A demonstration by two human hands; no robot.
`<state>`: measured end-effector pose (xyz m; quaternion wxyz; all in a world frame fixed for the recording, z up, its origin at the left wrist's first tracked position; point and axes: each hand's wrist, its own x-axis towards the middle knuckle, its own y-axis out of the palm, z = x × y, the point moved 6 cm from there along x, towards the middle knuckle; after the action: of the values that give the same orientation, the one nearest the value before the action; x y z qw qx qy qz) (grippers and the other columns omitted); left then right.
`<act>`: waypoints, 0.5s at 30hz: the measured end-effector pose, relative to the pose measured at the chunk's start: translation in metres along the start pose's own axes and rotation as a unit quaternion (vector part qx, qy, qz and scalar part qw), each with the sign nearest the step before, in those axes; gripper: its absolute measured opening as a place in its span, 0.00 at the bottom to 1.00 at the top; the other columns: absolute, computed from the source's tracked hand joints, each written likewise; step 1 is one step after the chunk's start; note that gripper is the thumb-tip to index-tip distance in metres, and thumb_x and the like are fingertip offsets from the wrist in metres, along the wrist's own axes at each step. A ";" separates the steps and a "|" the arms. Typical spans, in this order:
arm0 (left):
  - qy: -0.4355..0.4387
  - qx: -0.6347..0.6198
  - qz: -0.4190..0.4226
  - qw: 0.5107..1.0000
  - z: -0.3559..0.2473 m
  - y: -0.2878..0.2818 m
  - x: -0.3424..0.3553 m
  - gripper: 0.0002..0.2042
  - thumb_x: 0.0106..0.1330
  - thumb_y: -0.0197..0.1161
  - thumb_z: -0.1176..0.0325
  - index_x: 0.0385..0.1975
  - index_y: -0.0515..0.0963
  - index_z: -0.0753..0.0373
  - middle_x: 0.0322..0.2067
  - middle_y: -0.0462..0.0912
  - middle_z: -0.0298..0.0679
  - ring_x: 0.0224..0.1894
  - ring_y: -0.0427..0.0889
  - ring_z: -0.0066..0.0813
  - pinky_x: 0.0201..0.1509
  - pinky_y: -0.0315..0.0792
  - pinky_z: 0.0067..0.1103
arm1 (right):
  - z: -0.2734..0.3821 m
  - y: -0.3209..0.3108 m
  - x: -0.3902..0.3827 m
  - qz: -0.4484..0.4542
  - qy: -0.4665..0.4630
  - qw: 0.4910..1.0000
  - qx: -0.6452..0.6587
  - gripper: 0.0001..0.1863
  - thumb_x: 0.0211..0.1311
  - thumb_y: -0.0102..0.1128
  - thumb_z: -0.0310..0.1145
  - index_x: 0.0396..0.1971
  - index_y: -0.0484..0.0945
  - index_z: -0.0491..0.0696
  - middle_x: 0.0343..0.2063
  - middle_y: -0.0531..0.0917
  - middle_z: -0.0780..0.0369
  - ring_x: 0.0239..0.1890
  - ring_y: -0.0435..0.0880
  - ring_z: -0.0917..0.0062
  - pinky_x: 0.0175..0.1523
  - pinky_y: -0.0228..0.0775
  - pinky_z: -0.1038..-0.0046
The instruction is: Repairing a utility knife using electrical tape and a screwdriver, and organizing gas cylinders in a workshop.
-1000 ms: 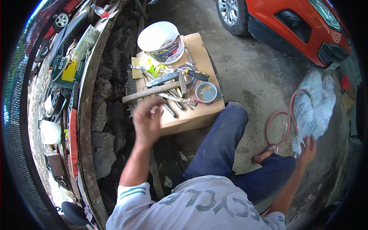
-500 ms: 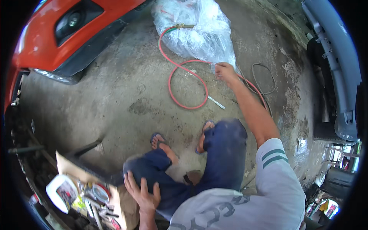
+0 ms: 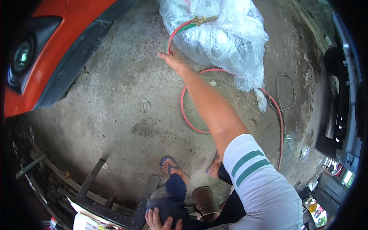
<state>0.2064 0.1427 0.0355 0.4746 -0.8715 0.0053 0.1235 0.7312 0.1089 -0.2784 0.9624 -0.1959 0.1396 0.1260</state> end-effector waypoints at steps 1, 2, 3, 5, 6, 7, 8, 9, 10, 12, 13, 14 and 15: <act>0.008 -0.008 0.006 1.000 -0.004 -0.001 0.009 0.27 0.54 0.67 0.64 0.54 0.63 0.51 0.60 0.62 0.59 0.60 0.62 0.66 0.57 0.60 0.56 | -0.006 -0.012 0.011 -0.033 -0.047 0.997 0.044 0.27 0.61 0.60 0.46 0.50 0.71 0.38 0.31 0.83 0.55 0.35 0.82 0.67 0.41 0.73 0.66; -0.013 0.001 0.024 1.000 -0.003 -0.005 0.011 0.27 0.54 0.67 0.64 0.53 0.64 0.51 0.60 0.62 0.59 0.60 0.62 0.66 0.58 0.59 0.56 | 0.008 -0.006 0.005 -0.027 -0.038 0.998 0.052 0.27 0.61 0.60 0.46 0.50 0.71 0.38 0.31 0.83 0.55 0.35 0.82 0.67 0.41 0.73 0.66; -0.038 0.012 0.044 0.998 -0.003 -0.012 0.006 0.26 0.54 0.67 0.63 0.52 0.64 0.51 0.60 0.62 0.58 0.60 0.62 0.66 0.59 0.58 0.56 | 0.033 0.003 -0.009 0.027 0.017 0.989 0.146 0.21 0.62 0.59 0.44 0.43 0.72 0.41 0.26 0.80 0.59 0.27 0.78 0.71 0.33 0.71 0.68; -0.038 0.022 0.058 0.997 -0.004 -0.023 -0.001 0.27 0.54 0.68 0.63 0.53 0.63 0.51 0.61 0.62 0.56 0.61 0.61 0.64 0.59 0.57 0.56 | 0.075 -0.021 -0.036 0.067 0.075 0.968 0.231 0.16 0.63 0.58 0.43 0.37 0.73 0.44 0.22 0.78 0.62 0.20 0.75 0.75 0.25 0.68 0.71; -0.046 0.012 0.095 0.994 -0.007 -0.023 0.003 0.26 0.52 0.67 0.61 0.52 0.67 0.54 0.60 0.61 0.58 0.61 0.60 0.65 0.61 0.56 0.54 | 0.088 -0.055 -0.042 0.009 0.094 0.967 0.237 0.14 0.63 0.57 0.42 0.33 0.71 0.46 0.19 0.74 0.65 0.16 0.70 0.78 0.21 0.63 0.73; -0.053 0.003 0.132 0.990 -0.011 -0.024 0.006 0.26 0.51 0.67 0.59 0.52 0.71 0.56 0.60 0.61 0.59 0.61 0.59 0.66 0.62 0.54 0.52 | 0.102 -0.092 -0.050 -0.050 0.111 0.962 0.244 0.13 0.64 0.56 0.41 0.29 0.70 0.48 0.16 0.70 0.67 0.12 0.66 0.81 0.16 0.58 0.76; -0.038 0.001 0.130 0.991 -0.018 -0.028 0.010 0.26 0.51 0.67 0.59 0.52 0.71 0.56 0.60 0.61 0.59 0.61 0.59 0.66 0.62 0.54 0.52 | 0.114 -0.134 -0.051 -0.069 0.110 0.959 0.251 0.12 0.64 0.56 0.42 0.30 0.71 0.48 0.15 0.69 0.67 0.12 0.65 0.82 0.17 0.58 0.76; -0.050 0.011 0.160 0.986 -0.022 -0.026 0.013 0.24 0.50 0.68 0.59 0.48 0.74 0.58 0.59 0.62 0.57 0.61 0.60 0.63 0.62 0.55 0.50 | 0.125 -0.181 -0.052 -0.087 0.108 0.956 0.260 0.12 0.64 0.56 0.42 0.31 0.71 0.48 0.14 0.67 0.68 0.12 0.63 0.83 0.17 0.59 0.76; -0.064 0.024 0.191 0.979 -0.026 -0.025 0.014 0.22 0.49 0.68 0.59 0.45 0.77 0.59 0.59 0.64 0.54 0.61 0.61 0.59 0.63 0.55 0.48 | 0.142 -0.228 -0.055 -0.120 0.096 0.939 0.308 0.12 0.63 0.56 0.41 0.30 0.72 0.48 0.13 0.67 0.68 0.11 0.63 0.83 0.16 0.57 0.76; -0.060 0.027 0.202 0.977 -0.033 -0.028 0.016 0.21 0.49 0.68 0.60 0.43 0.78 0.61 0.59 0.64 0.54 0.61 0.62 0.57 0.63 0.57 0.46 | 0.192 -0.315 -0.080 -0.138 0.067 0.915 0.374 0.12 0.63 0.57 0.41 0.31 0.73 0.47 0.12 0.64 0.69 0.10 0.60 0.84 0.16 0.54 0.77; -0.072 0.027 0.216 0.973 -0.034 -0.029 0.016 0.20 0.50 0.68 0.60 0.41 0.79 0.63 0.59 0.64 0.53 0.62 0.63 0.55 0.63 0.58 0.43 | 0.231 -0.350 -0.105 -0.120 0.053 0.911 0.392 0.11 0.63 0.57 0.40 0.33 0.74 0.46 0.12 0.63 0.69 0.10 0.58 0.85 0.16 0.54 0.77; -0.061 0.036 0.213 0.974 -0.034 -0.025 0.019 0.20 0.50 0.68 0.60 0.41 0.79 0.63 0.59 0.64 0.53 0.62 0.63 0.55 0.63 0.58 0.43 | 0.266 -0.381 -0.138 -0.129 0.044 0.907 0.399 0.11 0.63 0.57 0.40 0.33 0.74 0.46 0.12 0.63 0.69 0.10 0.58 0.85 0.16 0.54 0.77; -0.066 -0.001 0.201 0.977 -0.034 -0.023 0.021 0.21 0.51 0.68 0.59 0.43 0.77 0.63 0.59 0.64 0.54 0.61 0.63 0.56 0.62 0.59 0.43 | 0.303 -0.405 -0.175 -0.092 0.021 0.923 0.372 0.12 0.65 0.55 0.41 0.35 0.74 0.46 0.12 0.63 0.70 0.10 0.58 0.85 0.17 0.55 0.77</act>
<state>0.2364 0.1295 0.0676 0.4384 -0.8429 0.1491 0.2741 0.7551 -0.1604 0.1844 0.9704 0.1615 0.1775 -0.0284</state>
